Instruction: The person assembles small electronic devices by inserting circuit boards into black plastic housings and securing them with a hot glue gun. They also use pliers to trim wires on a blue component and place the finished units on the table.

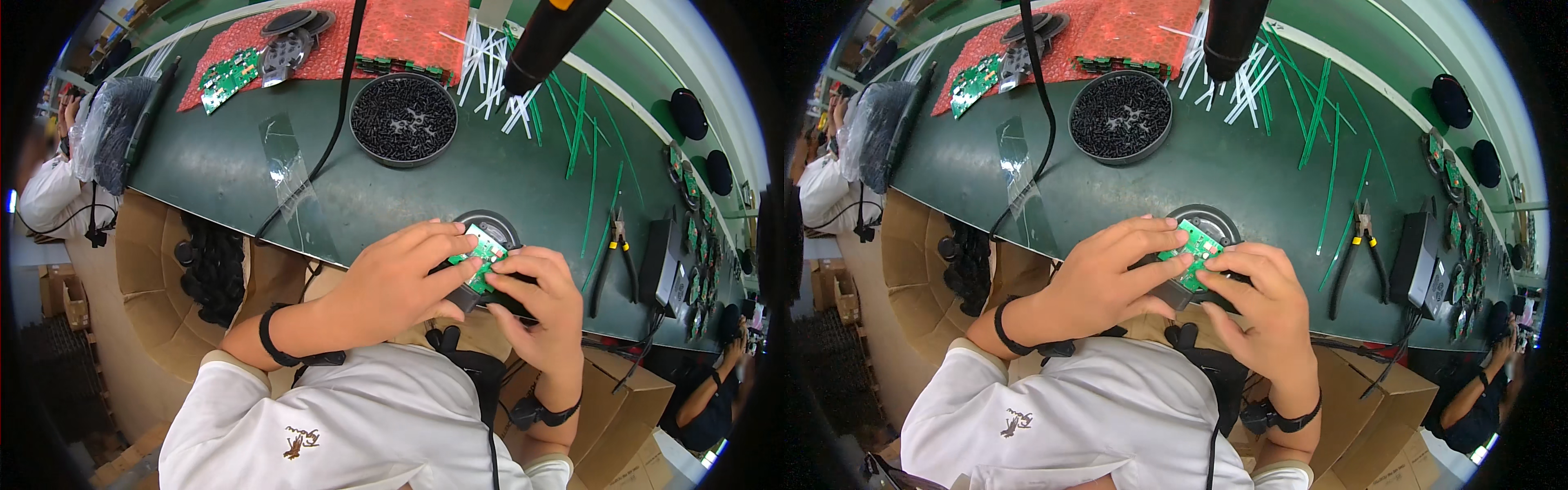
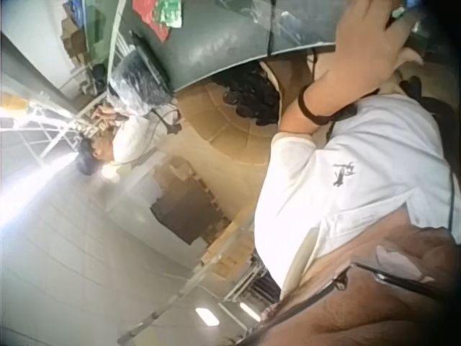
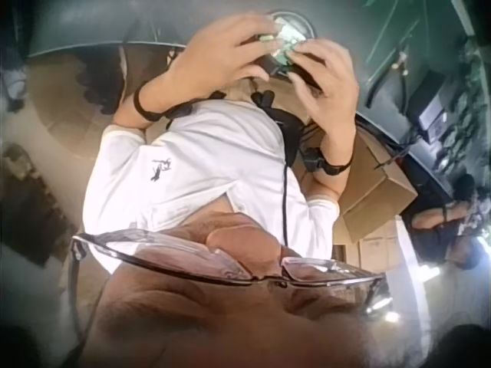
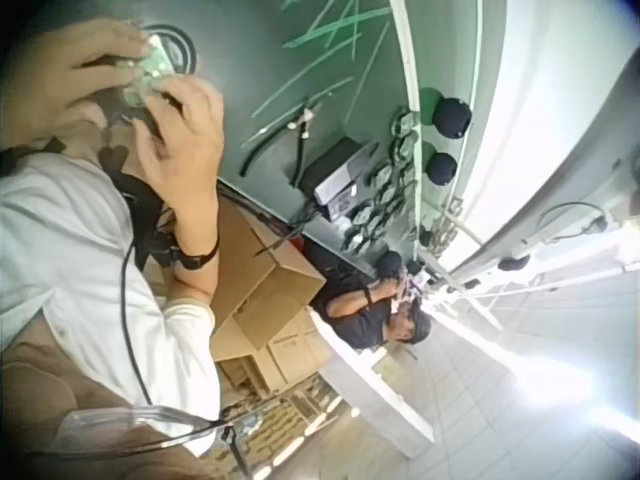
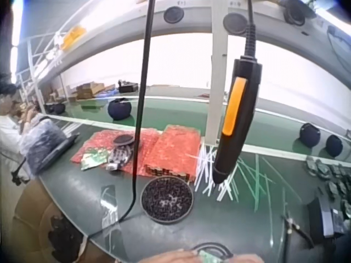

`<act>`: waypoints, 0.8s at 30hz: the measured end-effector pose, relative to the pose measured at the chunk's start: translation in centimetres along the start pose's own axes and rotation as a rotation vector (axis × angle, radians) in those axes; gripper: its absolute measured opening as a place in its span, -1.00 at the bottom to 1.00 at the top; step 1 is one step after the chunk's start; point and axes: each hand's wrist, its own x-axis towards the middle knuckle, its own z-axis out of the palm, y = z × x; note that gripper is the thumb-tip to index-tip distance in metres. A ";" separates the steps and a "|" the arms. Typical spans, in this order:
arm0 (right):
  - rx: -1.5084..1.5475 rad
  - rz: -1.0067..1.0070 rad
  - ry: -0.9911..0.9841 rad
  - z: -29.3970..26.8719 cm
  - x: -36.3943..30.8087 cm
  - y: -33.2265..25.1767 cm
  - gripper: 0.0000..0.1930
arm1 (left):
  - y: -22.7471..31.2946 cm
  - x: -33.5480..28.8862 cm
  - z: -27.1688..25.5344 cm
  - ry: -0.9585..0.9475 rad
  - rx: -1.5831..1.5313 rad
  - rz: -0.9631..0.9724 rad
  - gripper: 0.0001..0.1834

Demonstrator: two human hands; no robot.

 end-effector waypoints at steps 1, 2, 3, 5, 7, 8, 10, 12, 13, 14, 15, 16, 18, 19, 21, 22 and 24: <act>0.043 0.031 -0.018 -0.2 -0.1 0.0 -0.62 | -0.1 0.0 0.0 -0.004 -0.013 -0.005 -0.29; 0.108 0.098 0.060 0.2 -0.8 0.7 -0.58 | -0.1 0.0 -0.1 -0.007 -0.027 -0.011 -0.29; 0.066 0.132 0.092 0.5 -0.7 0.7 -0.58 | -0.2 0.1 -0.2 -0.010 -0.038 -0.012 -0.29; -0.016 0.198 0.152 1.2 -0.1 0.5 -0.56 | -0.2 0.1 -0.2 -0.016 -0.033 0.000 -0.29; -0.089 0.165 0.112 1.4 0.0 0.4 -0.57 | -0.3 0.1 -0.3 -0.019 -0.028 0.006 -0.29; -0.093 0.161 0.116 1.5 -0.1 0.5 -0.58 | -0.3 0.1 -0.3 -0.020 -0.029 0.008 -0.29; -0.090 0.157 0.116 1.4 -0.1 0.5 -0.59 | -0.3 0.2 -0.4 -0.028 -0.019 0.013 -0.29; -0.075 0.160 0.107 1.4 -0.1 0.5 -0.59 | -0.1 0.1 -0.4 -0.041 0.000 0.011 -0.29; -0.069 0.159 0.107 1.3 -0.1 0.5 -0.59 | -0.1 0.0 -0.4 -0.039 0.002 0.011 -0.30; -0.063 0.161 0.109 1.3 0.0 0.4 -0.59 | -0.1 0.0 -0.3 -0.037 0.003 0.009 -0.31; -0.063 0.157 0.109 1.3 0.0 0.4 -0.59 | -0.1 0.0 -0.4 -0.032 0.008 0.008 -0.32; -0.063 0.155 0.108 1.3 0.0 0.3 -0.59 | 0.0 0.1 -0.6 -0.042 -0.008 0.000 -0.34; -0.074 0.135 0.103 1.1 0.2 0.3 -0.59 | 0.1 0.4 -1.1 -0.054 -0.029 -0.013 -0.37; -0.085 0.131 0.052 0.6 0.6 0.2 -0.59 | -0.1 0.6 -1.7 -0.068 -0.066 -0.011 -0.41; -0.112 0.121 -0.050 -0.9 1.6 -0.3 -0.59 | -1.0 1.4 -3.1 -0.095 -0.140 -0.005 -0.49; -0.044 0.165 -0.066 -1.6 2.4 -0.2 -0.59 | -1.7 2.4 -4.0 0.023 -0.116 -0.023 -0.67; 0.034 0.283 0.068 -2.6 5.3 0.2 -0.49 | -3.6 4.8 -5.3 0.258 0.134 -0.149 -0.91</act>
